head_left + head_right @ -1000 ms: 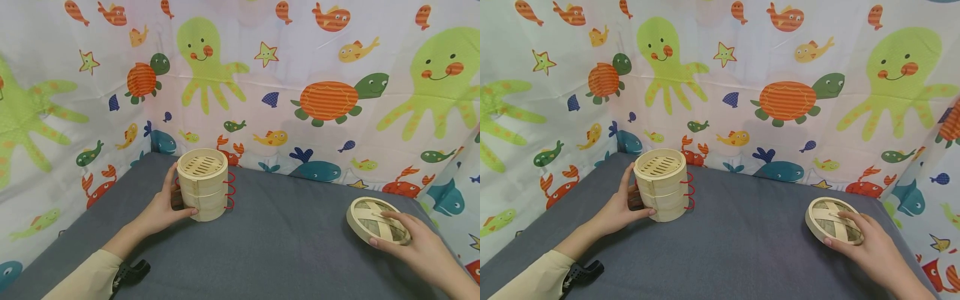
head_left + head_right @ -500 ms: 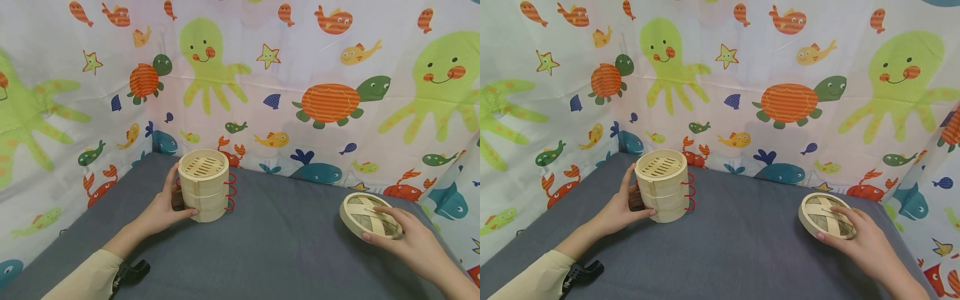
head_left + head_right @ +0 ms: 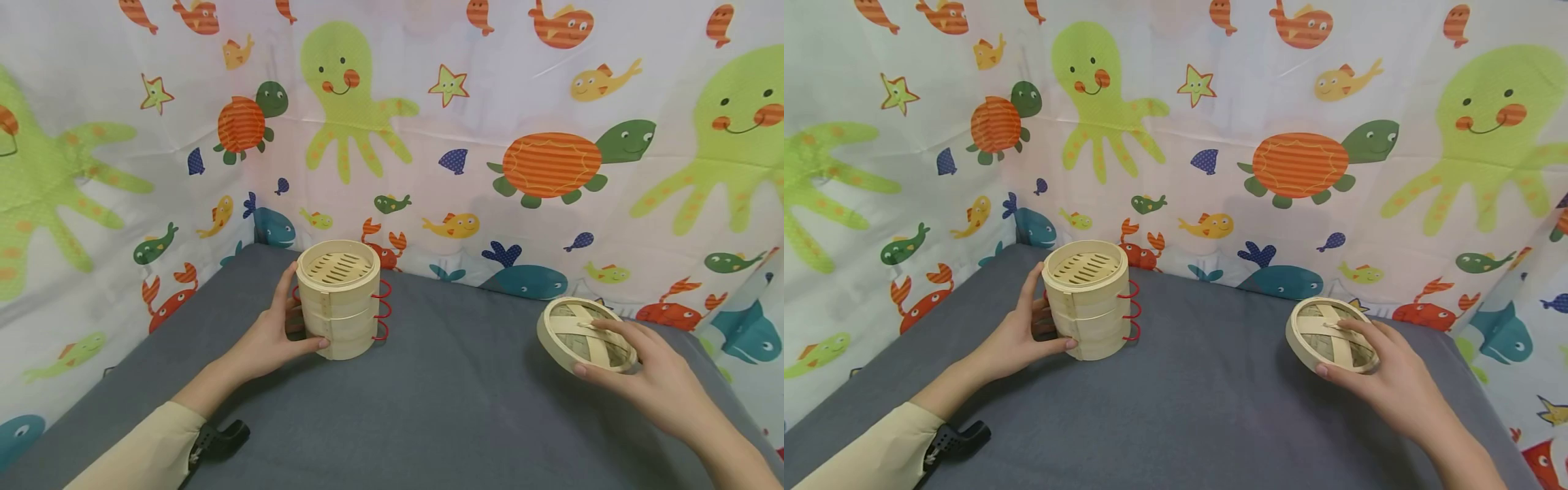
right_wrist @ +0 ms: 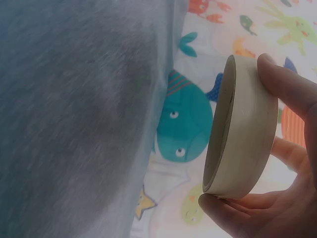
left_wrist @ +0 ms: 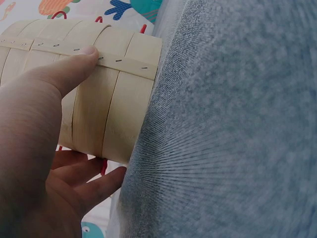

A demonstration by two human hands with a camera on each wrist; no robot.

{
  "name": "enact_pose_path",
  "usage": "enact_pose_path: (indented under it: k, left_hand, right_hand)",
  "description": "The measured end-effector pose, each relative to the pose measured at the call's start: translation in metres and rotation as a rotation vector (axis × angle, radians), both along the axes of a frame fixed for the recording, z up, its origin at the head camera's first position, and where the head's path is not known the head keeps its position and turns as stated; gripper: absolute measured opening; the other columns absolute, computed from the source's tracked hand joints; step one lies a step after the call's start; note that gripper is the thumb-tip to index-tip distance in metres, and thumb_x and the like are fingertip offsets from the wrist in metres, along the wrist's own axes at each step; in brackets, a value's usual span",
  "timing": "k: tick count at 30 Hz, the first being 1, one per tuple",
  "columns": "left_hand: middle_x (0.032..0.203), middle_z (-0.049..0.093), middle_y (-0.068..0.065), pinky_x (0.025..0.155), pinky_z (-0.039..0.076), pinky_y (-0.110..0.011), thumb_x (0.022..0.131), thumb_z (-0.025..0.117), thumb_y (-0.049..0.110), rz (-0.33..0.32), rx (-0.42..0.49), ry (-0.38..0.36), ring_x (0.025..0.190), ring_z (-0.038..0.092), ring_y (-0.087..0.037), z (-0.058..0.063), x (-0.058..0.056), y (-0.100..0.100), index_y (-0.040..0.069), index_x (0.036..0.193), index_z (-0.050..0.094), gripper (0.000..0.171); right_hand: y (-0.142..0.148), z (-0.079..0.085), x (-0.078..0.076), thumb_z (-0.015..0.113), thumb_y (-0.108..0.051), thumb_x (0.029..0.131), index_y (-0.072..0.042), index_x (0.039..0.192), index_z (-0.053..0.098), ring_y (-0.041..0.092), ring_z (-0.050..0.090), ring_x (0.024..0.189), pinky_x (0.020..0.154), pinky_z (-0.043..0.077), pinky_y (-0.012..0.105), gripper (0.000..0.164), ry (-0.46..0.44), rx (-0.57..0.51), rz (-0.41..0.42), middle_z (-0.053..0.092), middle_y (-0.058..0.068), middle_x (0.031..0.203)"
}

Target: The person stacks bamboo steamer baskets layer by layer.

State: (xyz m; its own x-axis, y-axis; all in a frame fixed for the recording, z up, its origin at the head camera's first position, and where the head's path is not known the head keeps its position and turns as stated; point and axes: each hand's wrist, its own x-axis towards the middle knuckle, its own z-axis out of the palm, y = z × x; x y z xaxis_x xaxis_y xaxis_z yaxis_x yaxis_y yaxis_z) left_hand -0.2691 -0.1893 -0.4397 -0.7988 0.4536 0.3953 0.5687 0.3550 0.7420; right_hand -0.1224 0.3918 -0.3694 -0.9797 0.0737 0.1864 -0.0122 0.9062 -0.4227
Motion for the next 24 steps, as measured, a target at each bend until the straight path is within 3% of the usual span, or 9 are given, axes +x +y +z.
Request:
enact_pose_path:
  k: [14,21,24]
  left_hand:
    - [0.158,0.05,-0.031,0.099,0.059,-0.062,0.085,0.099,0.02,-0.003,-0.001,-0.003,0.127,0.069,-0.045,0.003,0.0,0.002,0.047,0.172,-0.012,0.143]
    - [0.158,0.05,-0.03,0.099,0.06,-0.062,0.085,0.099,0.021,-0.001,-0.001,-0.007,0.127,0.069,-0.044,0.002,-0.001,0.001,0.048,0.172,-0.011,0.143]
    - [0.157,0.051,-0.03,0.098,0.06,-0.061,0.085,0.099,0.02,-0.001,0.005,-0.01,0.126,0.069,-0.044,0.001,0.0,0.001,0.048,0.172,-0.011,0.143]
  right_hand:
    - [-0.027,0.007,-0.018,0.084,-0.065,0.089,-0.017,0.161,0.052,0.061,0.037,0.141,0.094,0.042,0.085,0.092,-0.04,-0.035,0.042,0.036,0.033,0.164]
    - [-0.035,0.01,-0.023,0.085,-0.065,0.089,-0.017,0.16,0.053,0.051,0.045,0.129,0.088,0.048,0.075,0.091,-0.024,-0.036,0.065,0.047,0.028,0.151]
    - [-0.039,0.011,-0.025,0.085,-0.065,0.089,-0.017,0.159,0.053,0.051,0.046,0.13,0.089,0.048,0.076,0.09,-0.014,-0.038,0.078,0.047,0.027,0.152]
